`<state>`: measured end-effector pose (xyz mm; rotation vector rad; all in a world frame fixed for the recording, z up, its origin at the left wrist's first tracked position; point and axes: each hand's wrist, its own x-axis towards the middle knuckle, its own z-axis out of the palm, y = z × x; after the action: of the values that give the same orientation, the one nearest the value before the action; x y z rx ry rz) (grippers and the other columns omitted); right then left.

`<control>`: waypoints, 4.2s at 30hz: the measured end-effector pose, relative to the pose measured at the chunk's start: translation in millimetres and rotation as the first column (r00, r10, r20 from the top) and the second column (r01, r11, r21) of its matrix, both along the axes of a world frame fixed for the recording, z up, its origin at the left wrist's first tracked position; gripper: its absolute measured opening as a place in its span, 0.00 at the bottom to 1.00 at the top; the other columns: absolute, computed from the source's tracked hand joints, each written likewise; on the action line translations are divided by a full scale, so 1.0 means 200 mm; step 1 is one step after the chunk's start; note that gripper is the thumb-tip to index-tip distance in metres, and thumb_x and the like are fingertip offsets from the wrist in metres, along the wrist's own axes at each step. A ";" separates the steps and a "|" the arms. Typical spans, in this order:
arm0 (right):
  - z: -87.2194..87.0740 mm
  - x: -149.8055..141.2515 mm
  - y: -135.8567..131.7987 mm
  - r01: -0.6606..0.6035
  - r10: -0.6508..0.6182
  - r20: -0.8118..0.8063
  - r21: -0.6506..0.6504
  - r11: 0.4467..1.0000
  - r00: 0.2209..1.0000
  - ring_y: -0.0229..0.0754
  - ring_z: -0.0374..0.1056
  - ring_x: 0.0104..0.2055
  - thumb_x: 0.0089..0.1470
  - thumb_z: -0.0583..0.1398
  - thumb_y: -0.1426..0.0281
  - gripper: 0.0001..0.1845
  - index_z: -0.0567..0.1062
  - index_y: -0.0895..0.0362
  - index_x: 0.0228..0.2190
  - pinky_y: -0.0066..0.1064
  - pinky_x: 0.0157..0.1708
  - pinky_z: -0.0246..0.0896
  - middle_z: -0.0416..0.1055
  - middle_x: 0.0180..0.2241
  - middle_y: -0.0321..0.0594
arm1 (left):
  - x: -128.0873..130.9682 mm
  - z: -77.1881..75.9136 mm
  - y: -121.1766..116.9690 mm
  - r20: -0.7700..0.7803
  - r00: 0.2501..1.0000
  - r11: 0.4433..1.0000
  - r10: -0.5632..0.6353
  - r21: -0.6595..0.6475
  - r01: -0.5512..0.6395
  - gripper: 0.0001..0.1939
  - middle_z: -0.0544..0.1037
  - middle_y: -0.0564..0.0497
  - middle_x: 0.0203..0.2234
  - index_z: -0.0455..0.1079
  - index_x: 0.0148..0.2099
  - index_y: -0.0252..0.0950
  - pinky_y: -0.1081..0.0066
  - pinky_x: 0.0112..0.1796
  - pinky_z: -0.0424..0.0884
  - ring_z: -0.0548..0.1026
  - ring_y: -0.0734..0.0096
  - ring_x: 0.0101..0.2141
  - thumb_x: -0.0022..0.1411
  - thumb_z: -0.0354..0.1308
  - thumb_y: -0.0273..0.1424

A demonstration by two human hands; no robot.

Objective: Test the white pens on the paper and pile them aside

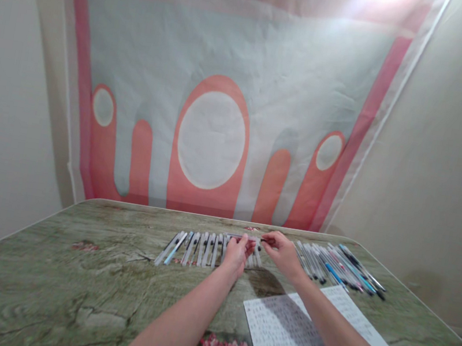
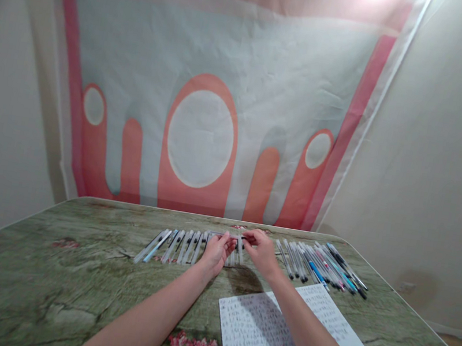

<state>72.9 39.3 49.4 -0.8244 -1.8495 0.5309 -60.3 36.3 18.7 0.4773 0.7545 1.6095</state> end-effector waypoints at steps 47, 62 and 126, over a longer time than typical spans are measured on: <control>-0.06 0.00 0.02 -0.056 0.033 -0.062 -0.412 0.909 0.998 0.37 0.65 0.21 0.52 0.45 0.51 0.24 0.67 0.58 0.24 0.26 0.16 0.59 0.68 0.21 0.39 | 0.02 -0.01 -0.01 -0.110 0.994 0.987 0.025 0.163 -0.007 0.13 0.74 0.50 0.26 0.58 0.34 0.34 0.72 0.33 0.68 0.73 0.76 0.26 0.52 0.59 0.33; -0.11 0.00 0.05 0.050 -0.020 0.090 -0.349 0.936 0.996 0.35 0.59 0.15 0.54 0.43 0.53 0.25 0.64 0.56 0.20 0.27 0.16 0.55 0.61 0.14 0.33 | 0.03 -0.02 -0.01 -0.114 0.994 0.993 0.000 0.119 0.014 0.12 0.74 0.50 0.26 0.58 0.34 0.34 0.73 0.32 0.68 0.73 0.76 0.26 0.52 0.58 0.33; 0.03 0.05 0.00 -0.185 0.196 0.031 -0.212 0.960 0.980 0.41 0.61 0.47 0.48 0.55 0.55 0.28 0.61 0.53 0.50 0.32 0.43 0.59 0.63 0.47 0.43 | 0.08 0.08 -0.09 -0.046 0.931 0.926 -0.363 0.092 0.365 0.13 0.72 0.53 0.27 0.63 0.35 0.34 0.80 0.26 0.64 0.69 0.82 0.25 0.50 0.60 0.36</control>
<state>82.4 39.9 54.5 -0.8068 -1.9550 0.8441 -43.8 18.8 34.6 0.6718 0.5681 1.2960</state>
